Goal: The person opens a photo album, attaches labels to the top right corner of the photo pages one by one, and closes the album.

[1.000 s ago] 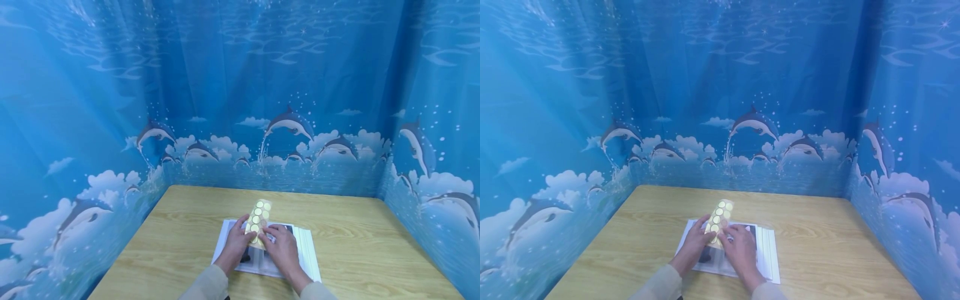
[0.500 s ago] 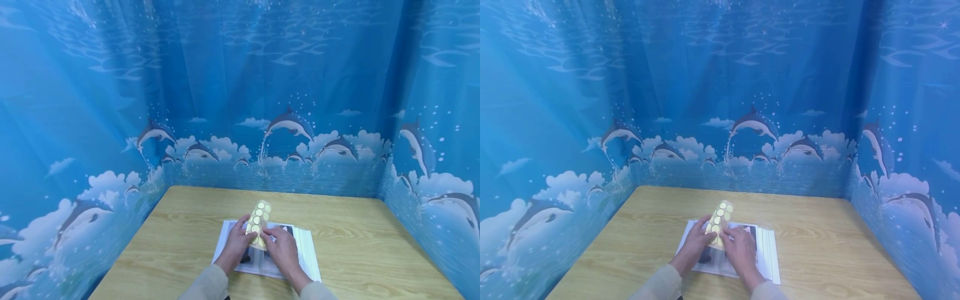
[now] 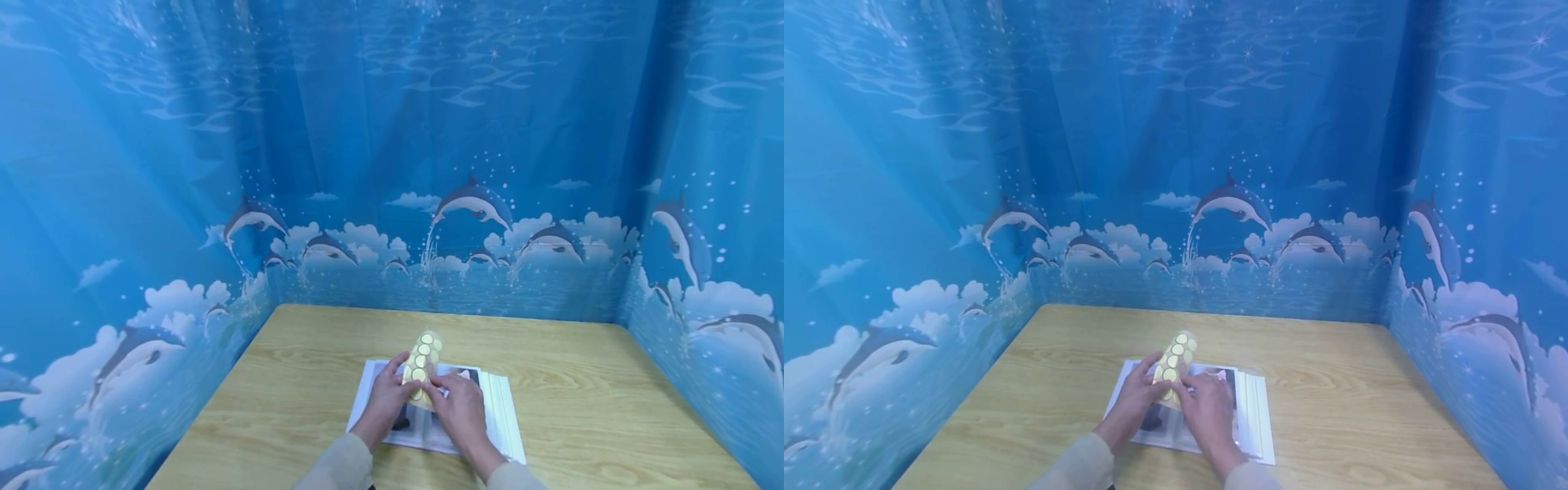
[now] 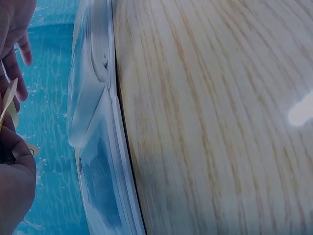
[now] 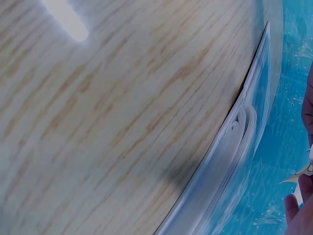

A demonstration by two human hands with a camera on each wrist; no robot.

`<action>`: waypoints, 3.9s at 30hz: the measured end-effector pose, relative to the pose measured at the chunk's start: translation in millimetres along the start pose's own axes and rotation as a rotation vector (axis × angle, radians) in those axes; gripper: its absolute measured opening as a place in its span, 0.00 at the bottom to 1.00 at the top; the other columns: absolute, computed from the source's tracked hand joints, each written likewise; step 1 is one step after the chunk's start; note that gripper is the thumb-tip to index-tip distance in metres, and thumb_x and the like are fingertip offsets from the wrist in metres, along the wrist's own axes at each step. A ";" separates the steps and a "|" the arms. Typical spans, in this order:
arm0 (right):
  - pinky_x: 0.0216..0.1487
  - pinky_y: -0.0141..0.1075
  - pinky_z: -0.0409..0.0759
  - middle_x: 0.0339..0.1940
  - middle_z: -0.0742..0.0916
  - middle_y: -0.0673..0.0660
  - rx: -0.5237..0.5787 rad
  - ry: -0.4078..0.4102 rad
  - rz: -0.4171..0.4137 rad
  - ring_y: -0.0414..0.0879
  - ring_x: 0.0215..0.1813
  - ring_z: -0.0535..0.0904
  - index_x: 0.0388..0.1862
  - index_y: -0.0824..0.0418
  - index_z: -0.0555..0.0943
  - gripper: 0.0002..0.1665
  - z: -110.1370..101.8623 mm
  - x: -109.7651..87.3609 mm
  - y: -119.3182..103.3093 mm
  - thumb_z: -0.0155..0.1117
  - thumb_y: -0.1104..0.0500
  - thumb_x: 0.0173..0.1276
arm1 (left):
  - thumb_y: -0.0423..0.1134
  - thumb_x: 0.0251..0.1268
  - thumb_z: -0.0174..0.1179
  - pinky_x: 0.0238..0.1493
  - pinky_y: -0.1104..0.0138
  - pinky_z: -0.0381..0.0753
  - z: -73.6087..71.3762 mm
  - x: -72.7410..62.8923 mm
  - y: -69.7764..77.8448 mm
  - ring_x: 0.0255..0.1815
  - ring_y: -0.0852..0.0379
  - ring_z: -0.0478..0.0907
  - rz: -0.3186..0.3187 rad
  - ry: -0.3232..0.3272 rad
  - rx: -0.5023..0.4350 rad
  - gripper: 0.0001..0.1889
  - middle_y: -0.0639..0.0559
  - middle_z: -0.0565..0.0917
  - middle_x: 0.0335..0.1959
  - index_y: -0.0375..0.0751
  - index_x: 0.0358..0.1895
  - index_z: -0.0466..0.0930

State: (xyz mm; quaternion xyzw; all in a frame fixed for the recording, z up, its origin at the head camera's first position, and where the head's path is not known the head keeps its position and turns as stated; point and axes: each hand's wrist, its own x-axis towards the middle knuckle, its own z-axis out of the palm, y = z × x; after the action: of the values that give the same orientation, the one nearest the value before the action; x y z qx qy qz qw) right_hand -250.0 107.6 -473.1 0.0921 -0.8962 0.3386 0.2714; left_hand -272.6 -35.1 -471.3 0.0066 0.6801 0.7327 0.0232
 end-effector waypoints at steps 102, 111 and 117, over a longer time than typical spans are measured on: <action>0.49 0.48 0.83 0.54 0.83 0.59 0.269 -0.093 0.331 0.54 0.52 0.82 0.55 0.59 0.83 0.20 -3.7 5.4 11.3 0.70 0.57 0.64 | 0.24 0.62 0.60 0.45 0.63 0.85 -2.9 -5.7 1.5 0.43 0.51 0.84 -0.045 -0.050 -0.058 0.27 0.38 0.84 0.50 0.36 0.66 0.72; 0.53 0.48 0.81 0.48 0.86 0.51 0.268 -0.088 0.202 0.50 0.50 0.82 0.48 0.59 0.87 0.16 -0.7 -0.9 8.6 0.72 0.55 0.63 | 0.23 0.60 0.60 0.47 0.64 0.85 -2.1 -4.6 0.0 0.45 0.51 0.84 -0.034 -0.031 -0.080 0.27 0.35 0.82 0.54 0.36 0.66 0.73; 0.54 0.49 0.80 0.50 0.85 0.54 0.228 -0.097 0.148 0.52 0.52 0.81 0.47 0.59 0.87 0.15 -1.8 -1.3 7.0 0.73 0.58 0.61 | 0.20 0.54 0.63 0.46 0.66 0.84 -1.5 -3.5 -2.7 0.46 0.53 0.82 -0.009 -0.013 -0.042 0.30 0.34 0.80 0.57 0.35 0.64 0.75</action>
State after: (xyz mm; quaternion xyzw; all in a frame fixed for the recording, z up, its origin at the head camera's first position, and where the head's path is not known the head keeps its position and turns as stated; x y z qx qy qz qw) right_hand -250.6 114.1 -476.6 0.0721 -0.8683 0.4527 0.1896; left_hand -269.1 -36.6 -474.0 0.0075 0.6643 0.7467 0.0311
